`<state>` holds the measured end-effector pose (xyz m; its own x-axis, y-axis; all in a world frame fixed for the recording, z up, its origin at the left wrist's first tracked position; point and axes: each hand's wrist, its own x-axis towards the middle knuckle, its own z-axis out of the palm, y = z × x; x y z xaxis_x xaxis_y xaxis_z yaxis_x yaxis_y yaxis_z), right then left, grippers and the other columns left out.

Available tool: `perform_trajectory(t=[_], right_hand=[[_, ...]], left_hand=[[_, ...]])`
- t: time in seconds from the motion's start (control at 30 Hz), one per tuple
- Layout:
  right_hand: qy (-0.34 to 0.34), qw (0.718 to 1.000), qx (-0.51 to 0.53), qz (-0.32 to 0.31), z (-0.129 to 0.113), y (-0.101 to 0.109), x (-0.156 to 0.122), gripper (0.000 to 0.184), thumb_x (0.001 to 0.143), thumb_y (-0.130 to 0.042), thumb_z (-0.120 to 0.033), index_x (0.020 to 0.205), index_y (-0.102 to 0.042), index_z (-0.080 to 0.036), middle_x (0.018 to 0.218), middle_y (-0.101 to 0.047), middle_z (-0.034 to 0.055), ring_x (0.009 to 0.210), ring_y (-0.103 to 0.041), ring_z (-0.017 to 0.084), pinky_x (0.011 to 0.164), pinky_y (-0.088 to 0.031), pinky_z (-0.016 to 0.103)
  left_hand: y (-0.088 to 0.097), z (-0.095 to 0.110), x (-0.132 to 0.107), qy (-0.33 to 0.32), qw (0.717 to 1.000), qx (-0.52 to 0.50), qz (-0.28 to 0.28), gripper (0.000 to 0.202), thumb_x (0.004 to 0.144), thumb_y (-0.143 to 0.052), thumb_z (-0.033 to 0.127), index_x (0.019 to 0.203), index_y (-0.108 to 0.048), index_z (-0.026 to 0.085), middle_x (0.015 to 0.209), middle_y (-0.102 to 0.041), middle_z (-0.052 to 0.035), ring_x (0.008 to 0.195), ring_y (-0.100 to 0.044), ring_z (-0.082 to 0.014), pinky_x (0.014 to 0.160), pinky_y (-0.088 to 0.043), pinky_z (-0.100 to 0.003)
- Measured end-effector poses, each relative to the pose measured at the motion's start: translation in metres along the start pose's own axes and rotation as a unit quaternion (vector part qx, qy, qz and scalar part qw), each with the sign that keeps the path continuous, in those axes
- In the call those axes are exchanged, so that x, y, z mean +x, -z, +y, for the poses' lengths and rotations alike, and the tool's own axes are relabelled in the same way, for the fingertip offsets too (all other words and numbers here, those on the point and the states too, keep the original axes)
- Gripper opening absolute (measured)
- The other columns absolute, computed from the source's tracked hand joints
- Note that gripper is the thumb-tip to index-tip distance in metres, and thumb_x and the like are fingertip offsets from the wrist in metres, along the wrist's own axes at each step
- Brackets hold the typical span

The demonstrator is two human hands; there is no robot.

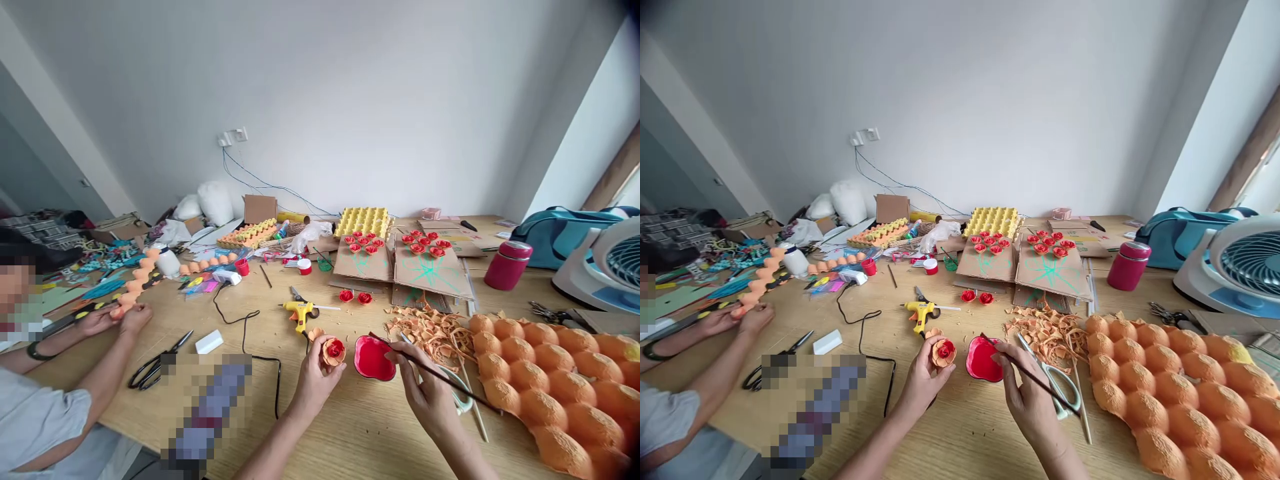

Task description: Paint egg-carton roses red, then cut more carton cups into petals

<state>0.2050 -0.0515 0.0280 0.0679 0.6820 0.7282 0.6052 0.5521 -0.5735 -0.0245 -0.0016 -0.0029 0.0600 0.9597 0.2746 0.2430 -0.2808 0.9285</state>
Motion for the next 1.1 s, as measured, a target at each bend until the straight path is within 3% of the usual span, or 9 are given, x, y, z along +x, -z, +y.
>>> perform_trajectory(t=[0.2, 0.33, 0.57, 0.8, 0.97, 1.1], right_hand=[[-0.018, 0.999, 0.028, -0.004, 0.007, -0.004, -0.005, 0.016, 0.100, -0.055, -0.030, 0.105, -0.067, -0.022, 0.086, -0.078, 0.0050, 0.070, -0.074, 0.021, 0.066, -0.057, 0.031], [-0.106, 0.988, 0.105, 0.042, 0.005, -0.001, -0.003, 0.021, 0.099, -0.058, -0.038, 0.102, -0.069, -0.021, 0.079, -0.077, 0.0042, 0.070, -0.074, 0.021, 0.067, -0.058, 0.031], [-0.259, 0.929, 0.227, 0.140, 0.007, 0.007, 0.001, 0.036, 0.090, -0.067, -0.055, 0.093, -0.070, -0.019, 0.072, -0.074, 0.0035, 0.067, -0.071, 0.020, 0.067, -0.059, 0.032], [-0.327, 0.885, 0.271, 0.191, 0.018, 0.007, 0.001, 0.033, 0.088, -0.071, -0.055, 0.084, -0.069, -0.022, 0.068, -0.072, 0.0005, 0.063, -0.070, 0.017, 0.061, -0.059, 0.026], [-0.319, 0.880, 0.315, 0.155, 0.017, 0.014, 0.003, 0.025, 0.089, -0.071, -0.049, 0.093, -0.072, -0.025, 0.078, -0.073, 0.0006, 0.070, -0.070, 0.014, 0.066, -0.059, 0.023], [-0.283, 0.897, 0.322, 0.105, 0.017, 0.021, 0.001, 0.020, 0.093, -0.068, -0.043, 0.097, -0.072, -0.024, 0.080, -0.071, 0.0022, 0.072, -0.068, 0.016, 0.069, -0.059, 0.026]], left_hand=[[0.002, 0.004, -0.002, 0.022, 0.999, -0.036, 0.029, 0.047, 0.072, -0.075, 0.022, 0.116, -0.060, 0.018, 0.108, -0.071, -0.0084, 0.094, -0.069, -0.0205, 0.086, -0.056, -0.032], [-0.003, 0.006, 0.007, 0.020, 0.997, -0.076, 0.023, 0.044, 0.074, -0.077, 0.031, 0.112, -0.061, 0.017, 0.110, -0.070, -0.0084, 0.099, -0.068, -0.0213, 0.093, -0.055, -0.034], [-0.022, 0.017, 0.019, 0.042, 0.982, -0.180, -0.042, 0.048, 0.069, -0.083, 0.037, 0.107, -0.061, 0.018, 0.100, -0.069, -0.0059, 0.096, -0.068, -0.0223, 0.092, -0.057, -0.036], [-0.025, 0.026, 0.016, 0.089, 0.949, -0.277, -0.124, 0.054, 0.073, -0.085, 0.038, 0.116, -0.060, 0.020, 0.120, -0.067, -0.0102, 0.115, -0.065, -0.0260, 0.104, -0.051, -0.037], [-0.014, 0.037, 0.010, 0.062, 0.931, -0.294, -0.208, 0.052, 0.076, -0.084, 0.042, 0.119, -0.063, 0.021, 0.114, -0.065, -0.0085, 0.109, -0.063, -0.0247, 0.098, -0.051, -0.034], [-0.008, 0.048, 0.009, 0.031, 0.923, -0.297, -0.244, 0.057, 0.072, -0.086, 0.048, 0.118, -0.067, 0.021, 0.126, -0.059, -0.0134, 0.122, -0.056, -0.0315, 0.103, -0.048, -0.039]])
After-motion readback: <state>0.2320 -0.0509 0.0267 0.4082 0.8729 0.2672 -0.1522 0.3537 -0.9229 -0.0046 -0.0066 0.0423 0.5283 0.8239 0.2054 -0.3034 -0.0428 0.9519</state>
